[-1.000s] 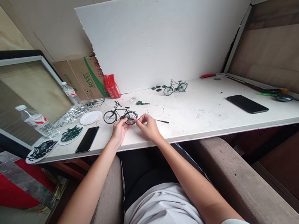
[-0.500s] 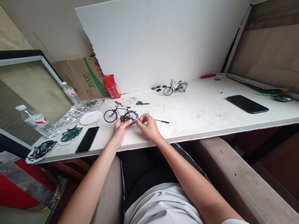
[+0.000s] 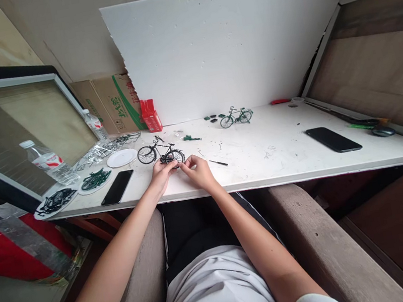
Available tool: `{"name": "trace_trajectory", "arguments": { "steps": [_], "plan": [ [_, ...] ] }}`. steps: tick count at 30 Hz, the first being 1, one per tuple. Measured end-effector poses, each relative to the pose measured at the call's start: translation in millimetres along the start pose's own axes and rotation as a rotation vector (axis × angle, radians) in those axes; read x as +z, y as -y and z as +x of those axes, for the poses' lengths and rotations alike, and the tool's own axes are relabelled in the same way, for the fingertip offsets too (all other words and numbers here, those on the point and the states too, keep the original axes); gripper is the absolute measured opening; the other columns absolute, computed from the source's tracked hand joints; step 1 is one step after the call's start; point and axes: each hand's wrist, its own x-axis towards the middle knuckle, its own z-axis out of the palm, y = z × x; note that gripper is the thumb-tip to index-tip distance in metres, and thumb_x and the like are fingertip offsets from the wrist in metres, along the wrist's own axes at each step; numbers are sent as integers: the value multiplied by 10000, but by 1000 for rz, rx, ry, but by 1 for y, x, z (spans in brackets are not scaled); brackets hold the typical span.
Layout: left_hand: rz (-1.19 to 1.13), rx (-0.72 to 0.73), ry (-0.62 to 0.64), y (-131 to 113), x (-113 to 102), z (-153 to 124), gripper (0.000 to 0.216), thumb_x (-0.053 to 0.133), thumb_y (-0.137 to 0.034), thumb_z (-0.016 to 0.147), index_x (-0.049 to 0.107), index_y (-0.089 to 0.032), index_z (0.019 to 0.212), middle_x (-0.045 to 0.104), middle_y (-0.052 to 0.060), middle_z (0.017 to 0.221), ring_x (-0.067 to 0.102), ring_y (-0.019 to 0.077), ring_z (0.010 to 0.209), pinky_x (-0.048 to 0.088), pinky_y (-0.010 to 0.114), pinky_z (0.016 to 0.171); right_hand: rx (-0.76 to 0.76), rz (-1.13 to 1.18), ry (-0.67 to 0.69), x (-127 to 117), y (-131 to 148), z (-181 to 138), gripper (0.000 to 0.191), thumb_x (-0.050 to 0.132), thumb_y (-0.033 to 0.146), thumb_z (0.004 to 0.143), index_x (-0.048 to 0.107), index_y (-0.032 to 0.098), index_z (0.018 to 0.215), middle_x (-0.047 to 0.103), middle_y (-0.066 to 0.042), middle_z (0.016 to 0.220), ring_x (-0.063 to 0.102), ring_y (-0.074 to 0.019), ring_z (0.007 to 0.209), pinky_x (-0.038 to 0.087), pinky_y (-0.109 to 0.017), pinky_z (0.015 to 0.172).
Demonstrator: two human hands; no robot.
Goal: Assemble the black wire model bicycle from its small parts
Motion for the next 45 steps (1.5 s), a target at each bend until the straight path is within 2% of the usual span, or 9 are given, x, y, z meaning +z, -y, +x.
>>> {"name": "trace_trajectory", "arguments": {
  "steps": [14, 26, 45],
  "plan": [
    [5, 26, -14, 3, 2, 2, 516, 935, -302, 626, 635, -187, 1030, 752, 43, 948, 707, 205, 866, 559, 370, 850, 4, -1, 11, 1, -2, 0, 376, 710, 542, 923, 576, 233, 756, 644, -13, 776, 602, -193, 765, 474, -338, 777],
    [-23, -32, -2, -2, 1, -1, 498, 933, -262, 604, 643, -189, 1002, 743, 24, 924, 696, 188, 872, 534, 333, 826, 6, 0, 17, 0, 0, -1, 381, 702, 549, 935, 585, 234, 756, 644, -14, 782, 596, -197, 772, 471, -340, 784],
    [14, -18, 12, 0, -2, 0, 391, 878, -278, 660, 646, -198, 965, 756, 39, 950, 704, 203, 905, 520, 346, 849, 14, -14, 22, 0, 1, -1, 399, 683, 573, 934, 573, 237, 749, 652, -20, 789, 598, -196, 776, 494, -345, 809]
  ]
}}
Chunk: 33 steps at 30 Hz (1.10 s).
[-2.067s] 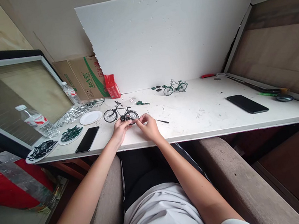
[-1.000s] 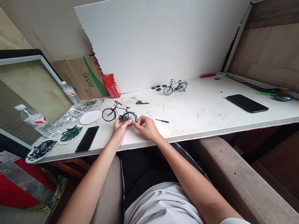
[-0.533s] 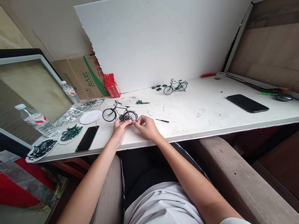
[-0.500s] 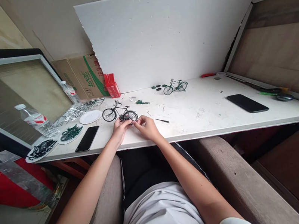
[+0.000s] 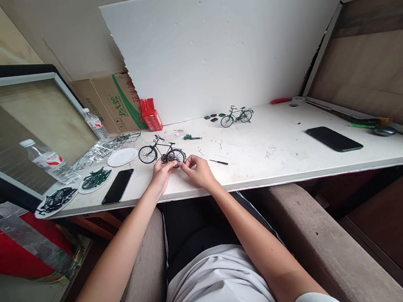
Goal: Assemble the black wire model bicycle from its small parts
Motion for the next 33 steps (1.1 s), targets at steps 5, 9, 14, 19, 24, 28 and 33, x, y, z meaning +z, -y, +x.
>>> {"name": "trace_trajectory", "arguments": {
  "steps": [5, 9, 14, 19, 24, 28, 33],
  "plan": [
    [22, 12, 4, 1, 0, 1, 390, 877, -295, 663, 638, -199, 955, 748, 38, 930, 699, 203, 887, 516, 347, 844, 4, -8, 1, 0, -1, 0, 387, 676, 566, 933, 573, 238, 755, 654, -22, 790, 596, -196, 777, 504, -346, 814],
    [25, 13, -1, 1, 0, 1, 396, 873, -293, 655, 637, -198, 959, 747, 37, 926, 693, 199, 877, 511, 336, 823, 0, 3, 0, 0, -2, 0, 380, 683, 555, 931, 573, 236, 756, 649, -20, 787, 590, -195, 769, 498, -345, 808],
    [25, 12, -3, 1, 1, 1, 401, 866, -294, 654, 637, -198, 969, 748, 37, 922, 693, 199, 868, 513, 340, 821, -7, 12, 1, 1, -3, 0, 368, 688, 541, 934, 581, 233, 764, 649, -16, 792, 594, -191, 769, 495, -342, 803],
    [22, 12, -8, 1, 1, 1, 380, 870, -291, 659, 637, -198, 944, 744, 36, 917, 697, 204, 882, 517, 343, 829, 2, -11, -2, 0, -2, 0, 386, 683, 561, 934, 574, 235, 758, 656, -19, 789, 600, -194, 774, 502, -341, 805],
    [13, 6, 29, 1, 1, 0, 474, 930, -334, 668, 654, -196, 1027, 755, 51, 999, 708, 204, 910, 529, 353, 869, 2, -4, -2, 1, -2, 0, 408, 686, 587, 935, 577, 235, 760, 651, -17, 785, 595, -192, 761, 497, -342, 798],
    [29, 17, -1, 3, 1, 1, 500, 947, -370, 671, 658, -197, 1041, 762, 63, 1029, 713, 215, 951, 524, 345, 868, 21, 7, -55, 0, -7, 5, 414, 694, 622, 919, 597, 235, 811, 689, -42, 861, 645, -217, 849, 512, -344, 826],
    [26, 31, -96, 7, 1, 4, 538, 956, -389, 648, 644, -210, 1048, 765, 65, 1050, 712, 214, 956, 511, 321, 816, -6, -54, -178, -25, -19, 26, 323, 572, 528, 1005, 639, 213, 1033, 760, -117, 1070, 702, -251, 981, 526, -389, 922]
  ]
}}
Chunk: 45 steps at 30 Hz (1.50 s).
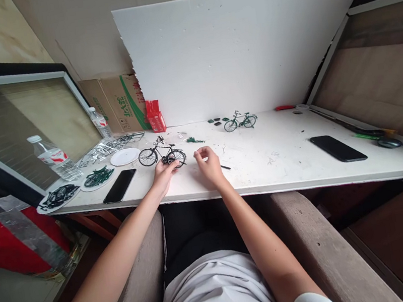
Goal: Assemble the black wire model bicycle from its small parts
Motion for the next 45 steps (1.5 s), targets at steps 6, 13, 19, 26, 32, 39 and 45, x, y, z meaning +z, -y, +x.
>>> {"name": "trace_trajectory", "arguments": {
  "steps": [6, 13, 19, 26, 32, 39, 45],
  "plan": [
    [-39, -11, -28, 1, -1, 2, 534, 956, -371, 632, 622, -204, 1014, 756, 62, 1030, 711, 201, 937, 517, 308, 792, -24, -532, 180, -31, -20, 46, 240, 558, 247, 985, 765, 180, 1086, 785, -188, 1077, 650, -360, 1096, 466, -488, 970],
    [-21, -19, -9, 3, -2, 4, 496, 929, -355, 642, 605, -202, 985, 751, 57, 958, 721, 213, 907, 542, 350, 830, -72, -793, 248, -32, -44, 49, 158, 700, 284, 937, 816, 179, 913, 758, -232, 1019, 593, -417, 1095, 482, -495, 850],
    [-87, -19, 18, 3, 0, 2, 507, 894, -329, 659, 551, -209, 1012, 721, 16, 889, 740, 207, 810, 598, 395, 817, -165, -831, 250, -33, -48, 41, 197, 628, 235, 966, 763, 192, 830, 745, -245, 972, 558, -424, 1094, 476, -517, 867],
    [-91, -25, 38, -4, 1, -1, 497, 873, -311, 652, 538, -210, 1005, 728, 15, 896, 750, 204, 763, 605, 404, 823, -124, -667, 242, -29, -44, 38, 197, 548, 280, 1030, 707, 177, 978, 741, -208, 1062, 622, -353, 1054, 491, -486, 931],
    [-79, 1, 12, 3, -1, 1, 516, 891, -319, 648, 541, -211, 1011, 734, 33, 918, 755, 218, 805, 603, 433, 862, -154, -291, 71, -33, -28, 35, 268, 593, 454, 1018, 705, 211, 1023, 794, -126, 1096, 702, -267, 880, 544, -403, 805],
    [1, -18, -9, 10, -4, 4, 507, 917, -297, 640, 573, -194, 999, 743, 47, 909, 756, 233, 859, 629, 391, 798, -116, -243, -76, -34, -20, 26, 338, 698, 530, 924, 767, 203, 870, 828, -105, 981, 700, -223, 678, 556, -362, 659],
    [5, -19, 4, 9, -4, 2, 476, 910, -275, 649, 589, -188, 989, 765, 58, 914, 762, 231, 867, 626, 357, 771, -184, -184, -44, -32, -26, 28, 295, 660, 448, 965, 757, 204, 1099, 799, -122, 1110, 735, -259, 882, 592, -386, 722]
  ]
}}
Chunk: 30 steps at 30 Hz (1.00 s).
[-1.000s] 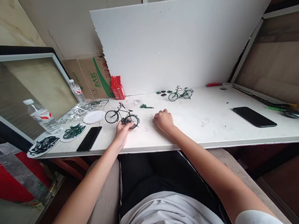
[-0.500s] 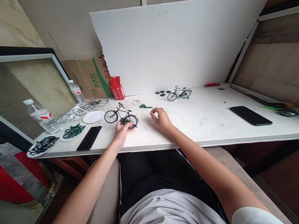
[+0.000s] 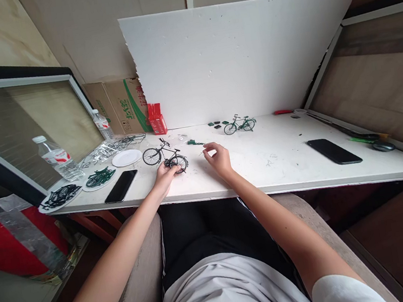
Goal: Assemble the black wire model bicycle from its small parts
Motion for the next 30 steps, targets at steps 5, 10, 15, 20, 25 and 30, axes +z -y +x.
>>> {"name": "trace_trajectory", "arguments": {
  "steps": [5, 10, 15, 20, 25, 30],
  "plan": [
    [15, -4, 1, 1, -1, 1, 480, 906, -280, 653, 603, -184, 1013, 769, 61, 925, 762, 234, 883, 620, 352, 772, -76, 3, 112, 5, -5, 0, 305, 561, 391, 1031, 714, 222, 1233, 753, -138, 1157, 673, -288, 1049, 573, -398, 752],
    [-10, 8, -12, -1, -1, 2, 457, 888, -290, 638, 614, -180, 988, 754, 57, 926, 738, 217, 870, 601, 346, 773, -130, 59, 282, 8, 1, -9, 278, 602, 313, 1009, 670, 220, 1262, 731, -101, 1076, 665, -260, 1015, 540, -364, 774],
    [-86, 26, -69, -4, -1, 2, 452, 872, -277, 621, 588, -194, 963, 743, 33, 908, 713, 184, 832, 559, 310, 745, -266, -44, 459, 11, 6, -18, 225, 613, 186, 962, 707, 213, 1164, 740, -92, 1030, 645, -265, 1009, 537, -384, 855],
    [-99, 21, -80, -5, 0, 1, 467, 875, -264, 605, 578, -199, 960, 749, 29, 904, 713, 182, 826, 550, 309, 747, -379, -147, 514, 14, 4, -18, 248, 577, 113, 972, 786, 185, 1086, 696, -122, 982, 597, -287, 993, 526, -424, 911],
    [-78, 12, -73, -5, 0, 1, 460, 877, -280, 601, 590, -194, 948, 747, 35, 900, 712, 188, 819, 557, 318, 742, -361, -219, 451, 16, -4, -19, 335, 521, 61, 982, 798, 192, 1117, 637, -138, 1031, 570, -296, 1009, 533, -431, 902],
    [-62, 20, -47, -5, 0, 0, 465, 890, -295, 610, 599, -195, 958, 742, 37, 903, 712, 190, 837, 562, 317, 751, -306, -161, 422, 16, -5, -17, 231, 585, 133, 1011, 786, 200, 1100, 723, -125, 1064, 637, -291, 1058, 555, -442, 955]
  ]
}}
